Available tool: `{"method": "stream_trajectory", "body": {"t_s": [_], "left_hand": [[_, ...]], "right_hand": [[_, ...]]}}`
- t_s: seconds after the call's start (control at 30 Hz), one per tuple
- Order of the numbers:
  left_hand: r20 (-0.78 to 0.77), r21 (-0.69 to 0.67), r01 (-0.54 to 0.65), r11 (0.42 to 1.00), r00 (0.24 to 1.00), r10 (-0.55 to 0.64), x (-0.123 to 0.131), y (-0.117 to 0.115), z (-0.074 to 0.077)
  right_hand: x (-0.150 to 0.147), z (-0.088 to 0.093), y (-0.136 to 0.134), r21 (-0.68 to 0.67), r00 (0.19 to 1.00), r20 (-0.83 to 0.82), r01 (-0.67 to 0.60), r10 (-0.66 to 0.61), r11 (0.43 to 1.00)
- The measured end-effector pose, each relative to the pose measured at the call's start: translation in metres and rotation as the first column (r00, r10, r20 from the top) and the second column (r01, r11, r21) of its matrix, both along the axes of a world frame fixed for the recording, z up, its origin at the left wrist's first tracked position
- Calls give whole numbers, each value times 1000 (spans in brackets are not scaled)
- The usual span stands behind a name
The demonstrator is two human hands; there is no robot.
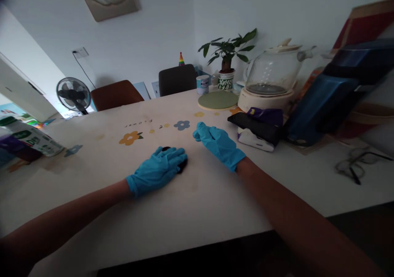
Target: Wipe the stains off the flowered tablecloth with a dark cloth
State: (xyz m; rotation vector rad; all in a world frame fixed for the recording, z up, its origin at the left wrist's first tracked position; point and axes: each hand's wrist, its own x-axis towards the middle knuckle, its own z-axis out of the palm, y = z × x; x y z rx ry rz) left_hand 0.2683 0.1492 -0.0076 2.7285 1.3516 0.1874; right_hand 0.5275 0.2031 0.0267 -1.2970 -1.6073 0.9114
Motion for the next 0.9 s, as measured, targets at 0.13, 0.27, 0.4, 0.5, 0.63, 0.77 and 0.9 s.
{"method": "stream_trajectory", "body": {"t_s": [0.13,0.27,0.4,0.5,0.63,0.77,0.9], "left_hand": [[-8,-8,-268,963,963,268,-39,49,3],[-43,-2,-500,866,865,500,-79,97,14],[-49,8,-659,752,751,659,-118,131,21],[-38,18,-757,653,652,757,-148,144,24],[-36,22,-866,500,499,866,-188,143,27],[-46,24,-923,383,382,923,-222,124,31],[-60,20,-926,377,375,925,-239,97,33]], "right_hand": [[-2,8,-7,-37,999,36,-12,13,999],[-1,11,-7,-86,999,54,3,1,996],[1,7,-5,-95,997,72,23,-16,995],[1,5,-5,-112,997,71,45,-37,993],[2,5,-5,-113,991,125,64,-50,991],[-1,9,-5,-90,988,145,75,-61,993],[-4,15,-7,-115,984,166,78,-58,990]]}}
